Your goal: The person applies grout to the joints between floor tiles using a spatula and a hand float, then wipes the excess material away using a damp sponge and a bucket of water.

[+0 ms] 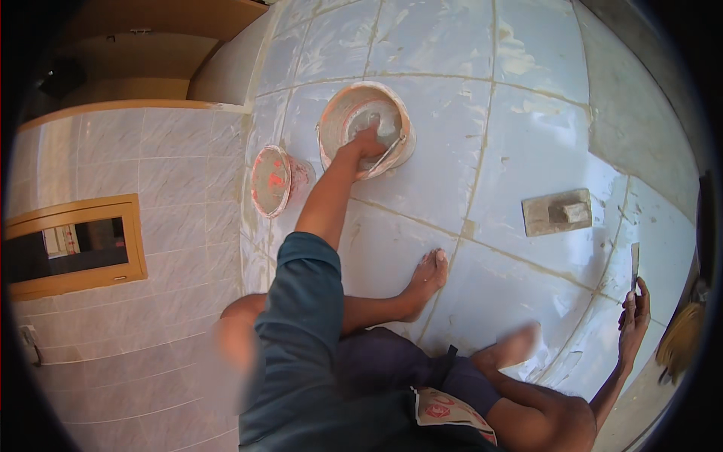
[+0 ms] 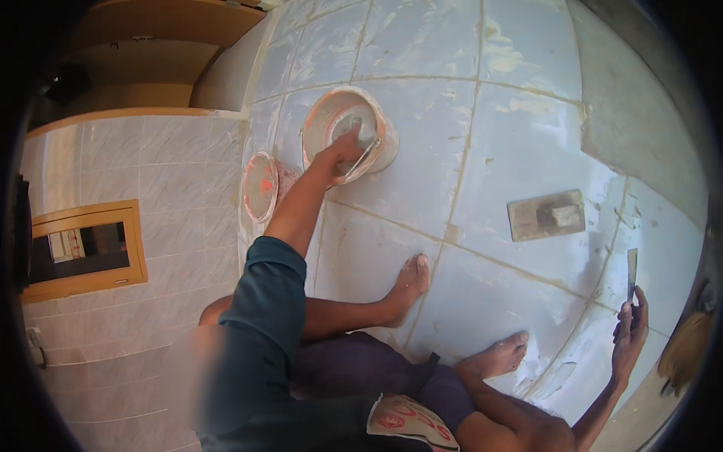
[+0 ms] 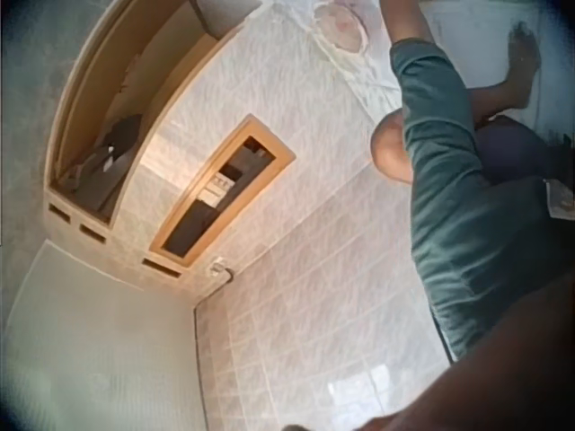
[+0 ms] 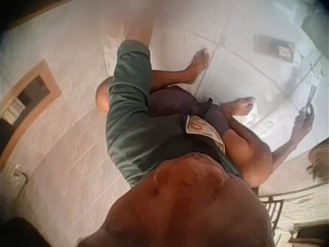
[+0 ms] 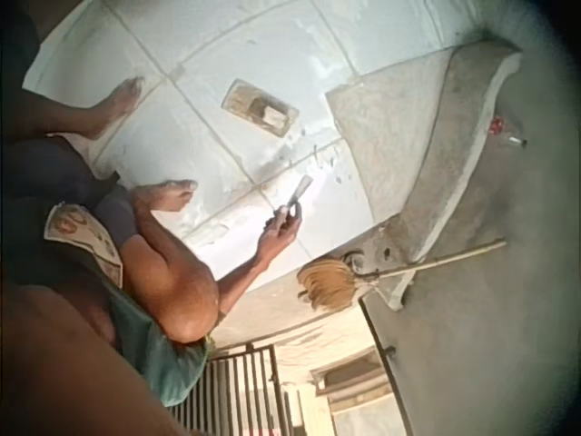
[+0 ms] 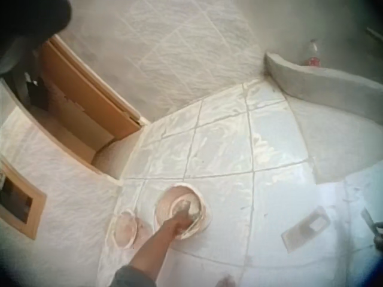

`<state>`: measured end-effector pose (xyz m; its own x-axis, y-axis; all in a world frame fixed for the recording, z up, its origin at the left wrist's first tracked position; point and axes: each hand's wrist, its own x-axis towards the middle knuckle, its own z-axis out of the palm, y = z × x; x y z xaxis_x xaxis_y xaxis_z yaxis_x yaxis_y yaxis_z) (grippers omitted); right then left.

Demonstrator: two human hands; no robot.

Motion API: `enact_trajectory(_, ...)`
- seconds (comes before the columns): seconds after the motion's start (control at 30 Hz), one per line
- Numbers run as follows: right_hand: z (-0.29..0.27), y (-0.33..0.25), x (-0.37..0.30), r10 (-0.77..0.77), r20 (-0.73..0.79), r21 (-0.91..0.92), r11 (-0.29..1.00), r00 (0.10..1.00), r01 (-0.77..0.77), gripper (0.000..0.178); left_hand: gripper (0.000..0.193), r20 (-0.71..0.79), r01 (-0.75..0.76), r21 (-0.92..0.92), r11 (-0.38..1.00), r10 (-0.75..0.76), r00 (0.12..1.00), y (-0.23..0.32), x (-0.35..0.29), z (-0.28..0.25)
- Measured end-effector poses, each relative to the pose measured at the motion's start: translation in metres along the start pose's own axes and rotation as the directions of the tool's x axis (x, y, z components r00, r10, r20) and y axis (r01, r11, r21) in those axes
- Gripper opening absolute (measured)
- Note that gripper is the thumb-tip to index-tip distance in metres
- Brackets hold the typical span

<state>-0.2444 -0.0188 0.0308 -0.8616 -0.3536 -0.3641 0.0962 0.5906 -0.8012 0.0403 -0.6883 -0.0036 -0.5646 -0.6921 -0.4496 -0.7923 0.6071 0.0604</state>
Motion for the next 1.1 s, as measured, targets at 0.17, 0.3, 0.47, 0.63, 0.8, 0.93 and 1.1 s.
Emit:
enact_trajectory(0.17, -0.002, -0.014, -0.006, 0.001, 0.039, -0.109, 0.994, 0.999, 0.003, 0.047, 0.067, 0.053, 0.121, 0.002, 0.993, -0.121, 0.991, -0.009, 0.023, 0.013)
enact_trajectory(0.3, -0.013, -0.013, -0.008, -0.013, -0.01, -0.099, 0.995, 1.0, 0.012, 0.043, 0.071, 0.017, 0.014, 0.053, 0.999, -0.015, 1.0, 0.019, 0.03, 0.02)
enact_trajectory(0.47, 0.01, -0.032, -0.014, 0.055, 0.028, -0.009, 0.998, 0.998, -0.054, 0.04, 0.064, -0.116, 0.038, 0.121, 0.992, -0.024, 0.993, -0.017, 0.024, 0.037)
enact_trajectory(0.63, -0.004, -0.019, -0.024, 0.062, -0.032, 0.006, 0.998, 0.998, -0.062, 0.041, 0.057, -0.012, 0.156, -0.452, 0.878, -0.181, 0.983, -0.014, 0.019, 0.02)
enact_trajectory(0.8, -0.032, -0.001, -0.047, 0.145, -0.16, 0.053, 0.989, 0.976, -0.138, 0.039, 0.057, 0.218, 0.268, -0.774, 0.574, -0.157, 0.963, 0.005, 0.019, 0.019)
enact_trajectory(0.93, -0.032, 0.006, -0.056, 0.2, -0.154, 0.152, 0.972, 0.968, -0.177, 0.042, 0.051, 0.373, 0.376, -0.836, 0.398, -0.09, 0.924, -0.048, 0.017, 0.015)
enact_trajectory(1.1, -0.063, 0.028, -0.079, 0.267, -0.225, 0.085, 0.963, 0.937, -0.254, 0.042, 0.053, 0.341, 0.375, -0.882, 0.286, -0.16, 0.926, 0.031, -0.028, 0.034)
